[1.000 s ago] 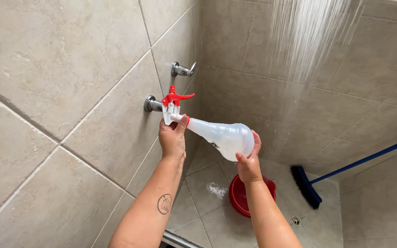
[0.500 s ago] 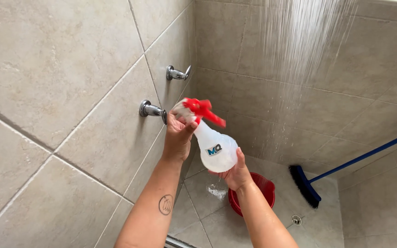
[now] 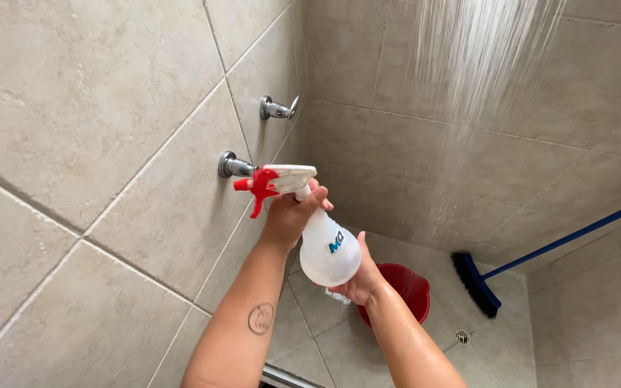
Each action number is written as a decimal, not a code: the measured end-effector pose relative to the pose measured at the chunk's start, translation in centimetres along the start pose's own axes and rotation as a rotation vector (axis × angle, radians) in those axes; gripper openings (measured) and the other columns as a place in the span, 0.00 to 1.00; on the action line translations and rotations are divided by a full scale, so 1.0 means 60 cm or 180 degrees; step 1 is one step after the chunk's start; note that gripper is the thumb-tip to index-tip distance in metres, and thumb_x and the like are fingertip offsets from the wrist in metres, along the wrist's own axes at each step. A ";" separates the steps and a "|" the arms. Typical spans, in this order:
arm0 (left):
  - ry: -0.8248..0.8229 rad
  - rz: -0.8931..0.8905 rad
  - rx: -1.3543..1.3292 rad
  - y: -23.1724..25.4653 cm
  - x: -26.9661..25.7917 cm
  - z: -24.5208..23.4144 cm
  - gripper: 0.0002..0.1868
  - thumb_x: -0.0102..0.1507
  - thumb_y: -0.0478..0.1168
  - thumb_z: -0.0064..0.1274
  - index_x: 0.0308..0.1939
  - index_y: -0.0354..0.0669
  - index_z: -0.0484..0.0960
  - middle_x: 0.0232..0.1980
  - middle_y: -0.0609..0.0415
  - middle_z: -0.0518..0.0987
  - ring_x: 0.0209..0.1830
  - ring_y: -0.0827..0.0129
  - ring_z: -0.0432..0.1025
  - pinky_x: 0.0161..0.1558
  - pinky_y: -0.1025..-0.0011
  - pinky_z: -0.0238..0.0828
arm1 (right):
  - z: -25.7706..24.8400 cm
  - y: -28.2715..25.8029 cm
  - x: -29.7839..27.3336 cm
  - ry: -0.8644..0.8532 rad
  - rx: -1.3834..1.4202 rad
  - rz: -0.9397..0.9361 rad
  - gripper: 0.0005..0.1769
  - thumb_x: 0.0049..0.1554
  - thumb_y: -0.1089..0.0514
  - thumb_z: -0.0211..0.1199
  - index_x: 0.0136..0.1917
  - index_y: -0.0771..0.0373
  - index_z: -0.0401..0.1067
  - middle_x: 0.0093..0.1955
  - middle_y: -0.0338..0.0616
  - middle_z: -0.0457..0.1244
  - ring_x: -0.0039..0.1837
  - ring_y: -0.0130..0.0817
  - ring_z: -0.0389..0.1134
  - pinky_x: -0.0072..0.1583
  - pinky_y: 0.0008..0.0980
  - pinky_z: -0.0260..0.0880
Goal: The person is cleaning the bathroom, using a spray bottle and a bucket to wash the shower area.
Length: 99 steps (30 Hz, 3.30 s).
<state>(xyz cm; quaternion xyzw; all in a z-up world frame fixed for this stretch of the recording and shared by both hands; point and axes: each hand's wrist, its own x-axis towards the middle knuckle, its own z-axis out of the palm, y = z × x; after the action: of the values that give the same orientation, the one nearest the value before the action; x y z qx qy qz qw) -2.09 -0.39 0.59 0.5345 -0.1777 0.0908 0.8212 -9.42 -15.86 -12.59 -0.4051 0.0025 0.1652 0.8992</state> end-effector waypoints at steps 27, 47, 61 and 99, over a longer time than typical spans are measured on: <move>-0.3613 -0.0724 0.2476 -0.075 -0.124 0.009 0.16 0.53 0.39 0.60 0.45 0.42 0.83 0.41 0.49 0.84 0.44 0.62 0.78 0.47 0.63 0.74 | 0.046 -0.045 -0.150 -0.0010 -0.3179 -0.1254 0.70 0.44 0.41 0.78 0.86 0.56 0.37 0.86 0.47 0.46 0.84 0.41 0.47 0.78 0.41 0.50; -0.3943 -0.1623 -0.0249 -0.253 -0.193 0.103 0.48 0.54 0.25 0.46 0.79 0.43 0.51 0.80 0.47 0.57 0.73 0.63 0.65 0.51 0.73 0.71 | 0.049 0.084 -0.372 0.2659 -0.3244 -0.0853 0.52 0.54 0.39 0.65 0.84 0.50 0.45 0.79 0.48 0.56 0.78 0.42 0.60 0.74 0.38 0.59; -0.4871 -0.1063 0.0553 -0.420 -0.296 0.310 0.17 0.62 0.35 0.57 0.54 0.40 0.77 0.45 0.54 0.79 0.43 0.71 0.71 0.47 0.71 0.69 | -0.022 0.453 -0.781 0.4257 -0.1234 0.0744 0.33 0.58 0.53 0.63 0.75 0.54 0.63 0.69 0.41 0.68 0.69 0.32 0.68 0.69 0.33 0.66; -0.5949 -0.1461 0.1628 -0.471 -0.340 0.322 0.23 0.61 0.43 0.58 0.58 0.38 0.78 0.52 0.43 0.84 0.52 0.56 0.78 0.59 0.64 0.75 | -0.246 0.202 -0.245 0.5157 -0.1167 -0.1179 0.23 0.51 0.55 0.68 0.59 0.64 0.70 0.54 0.42 0.70 0.57 0.35 0.72 0.56 0.36 0.71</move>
<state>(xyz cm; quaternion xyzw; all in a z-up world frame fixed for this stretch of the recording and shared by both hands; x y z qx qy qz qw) -15.05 -28.77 -24.16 0.5737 -0.6205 -0.4921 0.2091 -25.02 -23.49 -29.27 -0.5314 0.5522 -0.3277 0.5525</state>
